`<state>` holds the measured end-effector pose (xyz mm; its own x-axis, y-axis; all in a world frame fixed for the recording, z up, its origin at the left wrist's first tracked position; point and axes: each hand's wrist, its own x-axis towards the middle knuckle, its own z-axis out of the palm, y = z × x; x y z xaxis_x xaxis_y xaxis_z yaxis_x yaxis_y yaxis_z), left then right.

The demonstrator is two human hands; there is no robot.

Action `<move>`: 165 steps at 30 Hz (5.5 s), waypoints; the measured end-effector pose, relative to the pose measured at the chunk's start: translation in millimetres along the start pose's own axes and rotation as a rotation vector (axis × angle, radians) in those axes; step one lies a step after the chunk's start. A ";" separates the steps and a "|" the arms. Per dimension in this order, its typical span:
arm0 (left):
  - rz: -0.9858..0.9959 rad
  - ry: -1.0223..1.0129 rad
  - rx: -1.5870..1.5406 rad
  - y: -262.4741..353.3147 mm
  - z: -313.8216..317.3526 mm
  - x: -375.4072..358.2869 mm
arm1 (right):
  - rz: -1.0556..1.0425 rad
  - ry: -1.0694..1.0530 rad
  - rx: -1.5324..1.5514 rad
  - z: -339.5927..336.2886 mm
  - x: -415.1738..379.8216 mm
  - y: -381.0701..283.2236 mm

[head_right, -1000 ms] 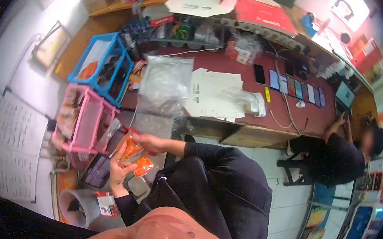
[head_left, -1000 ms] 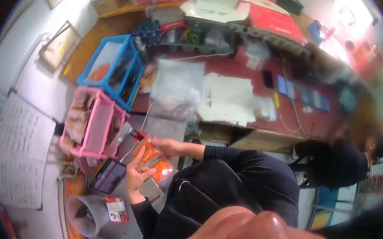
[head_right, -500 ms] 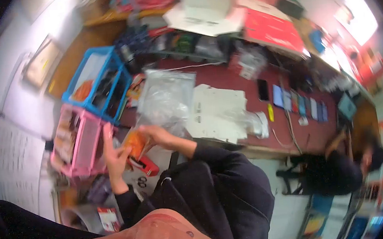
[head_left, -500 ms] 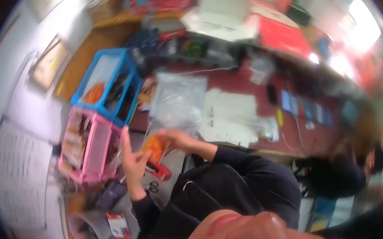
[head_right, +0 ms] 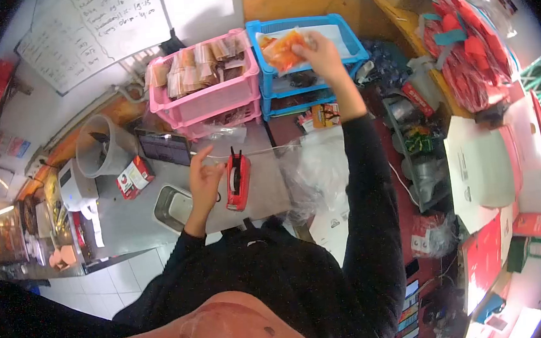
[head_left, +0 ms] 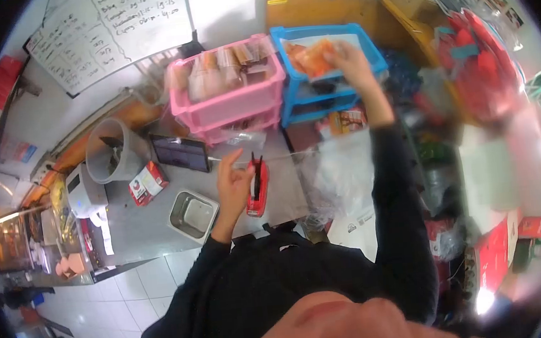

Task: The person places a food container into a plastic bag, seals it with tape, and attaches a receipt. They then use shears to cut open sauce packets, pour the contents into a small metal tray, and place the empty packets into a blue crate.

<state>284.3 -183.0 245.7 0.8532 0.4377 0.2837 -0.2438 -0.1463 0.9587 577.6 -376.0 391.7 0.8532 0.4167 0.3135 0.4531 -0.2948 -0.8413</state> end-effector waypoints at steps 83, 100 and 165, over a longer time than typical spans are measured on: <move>-0.296 -0.984 1.468 -73.5 138.9 -646.8 | 1.120 0.049 -0.171 -203.3 -1026.9 -22.0; -0.334 -0.625 1.550 -71.5 86.1 -684.4 | 0.617 0.115 -0.173 -132.6 -948.4 -11.8; -0.729 -0.603 -1.268 230.0 220.1 -596.3 | -0.578 0.453 -0.442 -125.2 -862.9 -216.1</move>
<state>-179.0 -672.9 293.0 0.9297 -0.3677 0.0223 0.3357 0.8707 0.3594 -224.3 -779.6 358.1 0.4359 0.2491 0.8648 0.8273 -0.4893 -0.2760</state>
